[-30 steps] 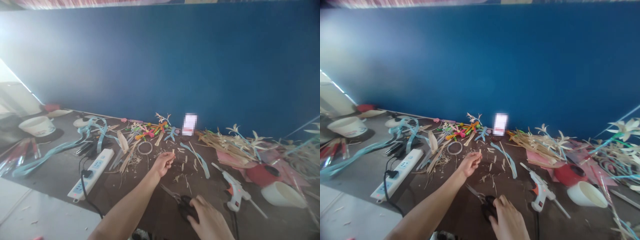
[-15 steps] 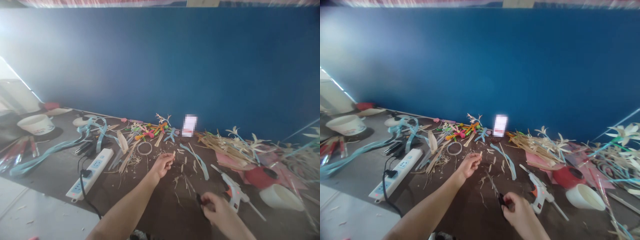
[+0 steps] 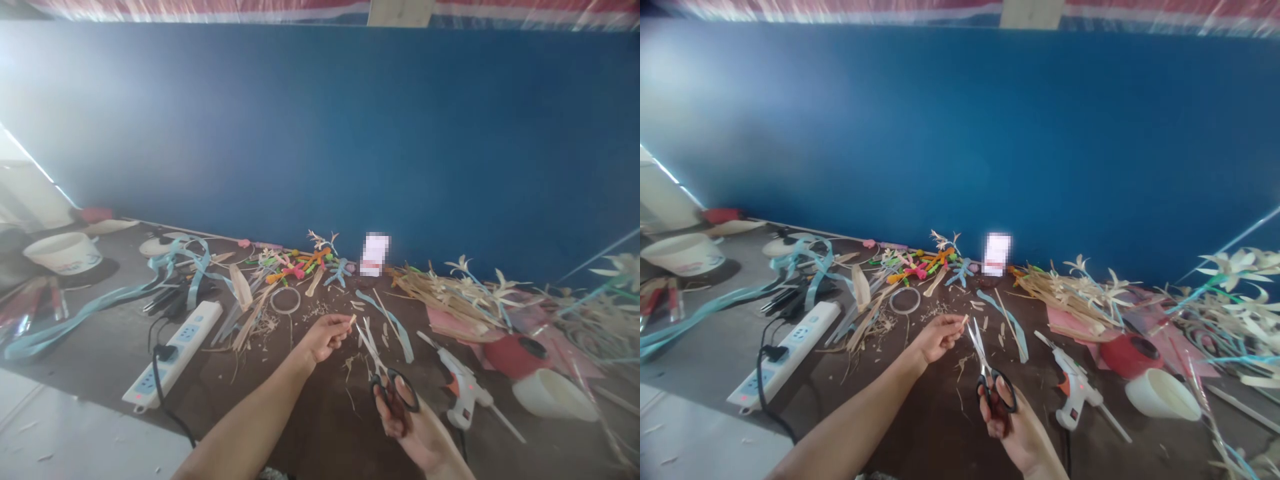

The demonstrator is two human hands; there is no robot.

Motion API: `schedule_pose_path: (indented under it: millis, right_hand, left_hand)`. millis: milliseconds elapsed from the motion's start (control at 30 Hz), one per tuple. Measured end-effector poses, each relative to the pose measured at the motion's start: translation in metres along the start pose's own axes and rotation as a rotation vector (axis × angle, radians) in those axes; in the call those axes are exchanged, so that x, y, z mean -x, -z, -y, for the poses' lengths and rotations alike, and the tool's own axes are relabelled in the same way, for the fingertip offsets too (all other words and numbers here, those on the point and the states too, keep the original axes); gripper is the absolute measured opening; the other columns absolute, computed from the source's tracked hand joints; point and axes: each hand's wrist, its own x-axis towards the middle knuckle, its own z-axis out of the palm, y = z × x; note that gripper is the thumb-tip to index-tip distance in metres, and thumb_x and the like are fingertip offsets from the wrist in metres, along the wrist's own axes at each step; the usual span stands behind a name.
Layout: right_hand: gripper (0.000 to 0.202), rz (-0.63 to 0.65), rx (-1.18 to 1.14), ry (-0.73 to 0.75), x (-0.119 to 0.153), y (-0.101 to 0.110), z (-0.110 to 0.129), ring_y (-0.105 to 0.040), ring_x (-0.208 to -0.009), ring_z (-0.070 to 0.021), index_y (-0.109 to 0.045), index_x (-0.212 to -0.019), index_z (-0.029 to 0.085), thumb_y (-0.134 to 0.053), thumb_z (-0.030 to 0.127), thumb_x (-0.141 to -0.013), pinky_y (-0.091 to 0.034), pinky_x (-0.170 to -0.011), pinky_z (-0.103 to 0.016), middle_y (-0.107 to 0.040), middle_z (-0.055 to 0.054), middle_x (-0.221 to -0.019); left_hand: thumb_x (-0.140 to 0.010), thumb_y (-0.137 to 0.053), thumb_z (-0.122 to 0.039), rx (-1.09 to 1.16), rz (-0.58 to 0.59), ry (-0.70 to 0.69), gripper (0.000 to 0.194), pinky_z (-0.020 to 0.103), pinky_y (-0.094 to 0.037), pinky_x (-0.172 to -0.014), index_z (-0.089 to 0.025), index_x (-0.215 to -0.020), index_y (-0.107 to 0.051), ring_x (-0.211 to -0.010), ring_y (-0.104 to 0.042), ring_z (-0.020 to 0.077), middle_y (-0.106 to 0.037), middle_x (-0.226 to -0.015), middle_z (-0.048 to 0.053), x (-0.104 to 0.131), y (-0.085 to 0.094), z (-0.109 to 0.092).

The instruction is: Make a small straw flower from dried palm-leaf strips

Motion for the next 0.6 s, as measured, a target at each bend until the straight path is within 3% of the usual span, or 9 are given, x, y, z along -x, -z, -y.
schedule_pose_path:
  millis: [600]
  right_hand:
    - [0.025, -0.05, -0.043, -0.033, -0.0018, 0.004, -0.0037, -0.03, -0.036, -0.0008, -0.056, -0.074, 0.016, -0.052, 0.041, -0.075, -0.014, -0.037, -0.016, -0.058, -0.002, -0.06]
  left_hand:
    - [-0.055, -0.07, -0.028, -0.036, -0.01, 0.023, 0.028, 0.019, -0.005, -0.039, -0.012, -0.076, -0.062, -0.041, -0.023, -0.0002, -0.047, -0.057, -0.001, 0.002, -0.0024, 0.0]
